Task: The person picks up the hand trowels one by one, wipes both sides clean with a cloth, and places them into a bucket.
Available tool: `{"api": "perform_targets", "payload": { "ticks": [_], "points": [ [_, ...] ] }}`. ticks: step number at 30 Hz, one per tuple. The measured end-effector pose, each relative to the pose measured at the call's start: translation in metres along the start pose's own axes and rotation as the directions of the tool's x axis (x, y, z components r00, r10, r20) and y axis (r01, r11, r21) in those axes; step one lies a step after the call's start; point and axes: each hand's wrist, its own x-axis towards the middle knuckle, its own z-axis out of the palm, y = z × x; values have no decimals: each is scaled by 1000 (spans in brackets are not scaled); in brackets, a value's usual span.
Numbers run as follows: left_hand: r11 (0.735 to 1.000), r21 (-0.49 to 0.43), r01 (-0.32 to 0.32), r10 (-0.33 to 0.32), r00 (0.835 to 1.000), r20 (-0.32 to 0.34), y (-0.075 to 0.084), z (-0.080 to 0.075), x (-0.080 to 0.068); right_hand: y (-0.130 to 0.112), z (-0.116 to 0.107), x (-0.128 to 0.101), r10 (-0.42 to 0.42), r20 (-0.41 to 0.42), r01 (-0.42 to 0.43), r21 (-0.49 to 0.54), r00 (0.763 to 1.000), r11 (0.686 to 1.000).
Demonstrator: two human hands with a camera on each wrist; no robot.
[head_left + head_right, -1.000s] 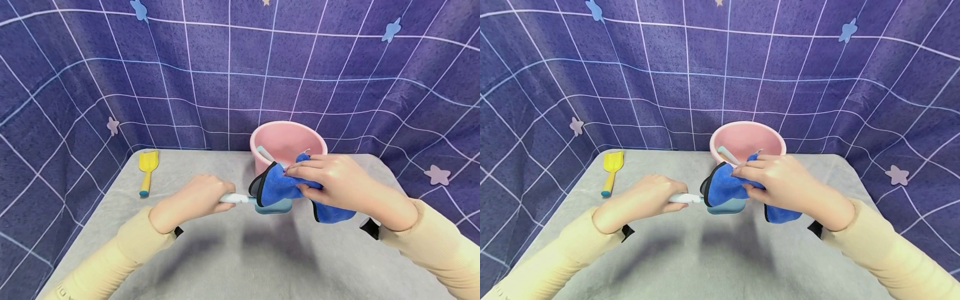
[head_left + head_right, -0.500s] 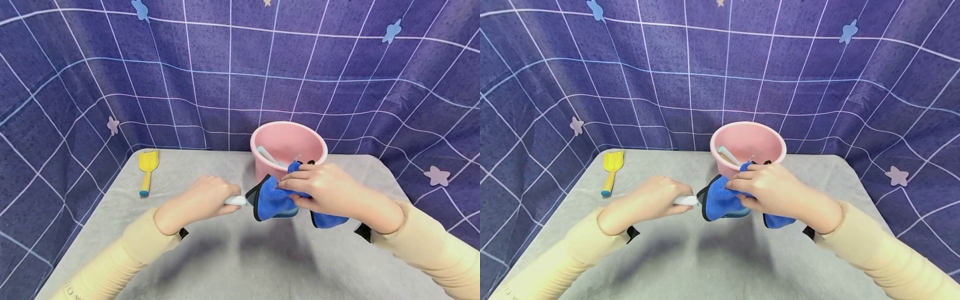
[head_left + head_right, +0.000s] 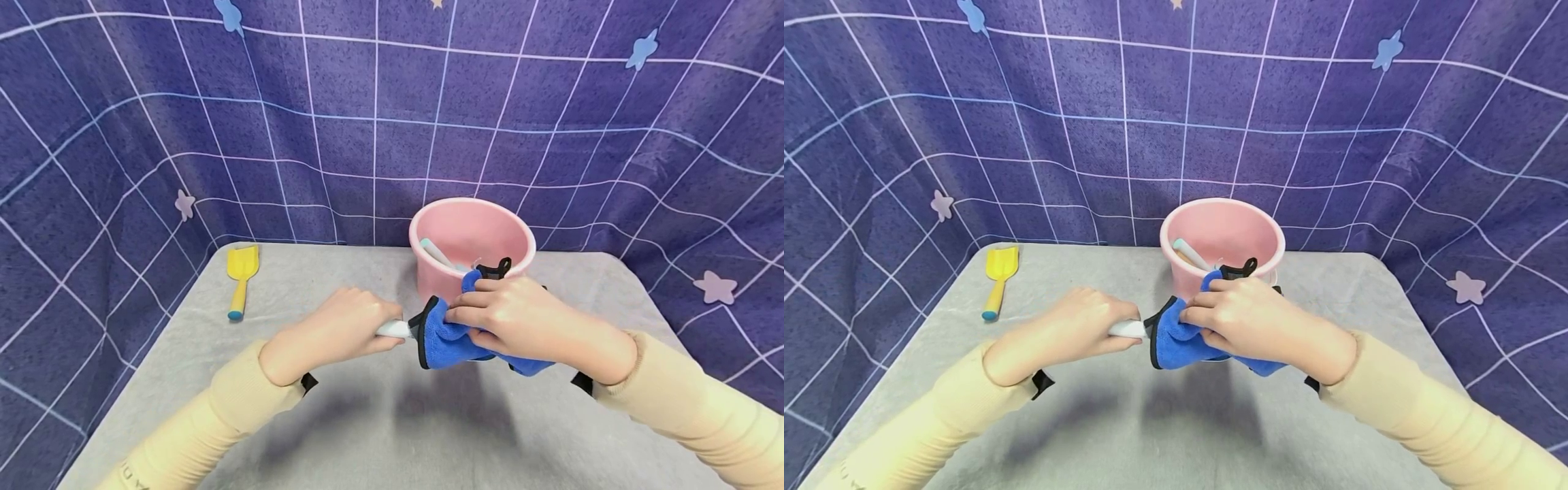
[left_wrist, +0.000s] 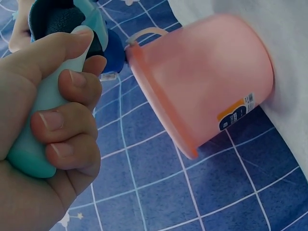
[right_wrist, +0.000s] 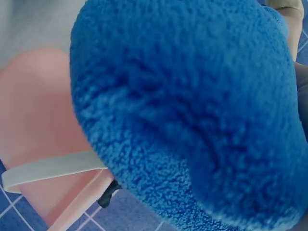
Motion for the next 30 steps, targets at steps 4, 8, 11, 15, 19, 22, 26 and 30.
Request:
{"api": "perform_targets", "payload": {
  "ticks": [4,8,11,15,19,22,26,30],
  "points": [
    [1000,-4,4,-4,1000,9,0,1,1,-1,3,1,-34,-10,34,-40,999,999],
    [1000,-8,-6,6,1000,18,-1,2,0,-3,6,2,-71,-9,69,-115,997,991],
    [1000,-14,-13,13,1000,16,-2,4,0,-5,7,3,-81,-1,80,-163,997,983],
    [1000,-17,-14,15,1000,7,-3,5,0,-7,6,3,-79,21,82,-202,997,976],
    [1000,-19,-6,7,1000,10,-3,4,-1,-7,4,1,-70,67,83,-218,995,972],
    [1000,-24,7,-6,1000,21,-4,3,-2,-7,3,-2,-57,108,81,-232,993,969],
    [1000,-26,16,-16,1000,26,-5,2,-5,-7,3,-6,-49,135,82,-249,990,965],
    [1000,-16,23,-23,999,24,-7,1,-7,-6,3,-9,-54,142,90,-258,988,962]
  ]
}}
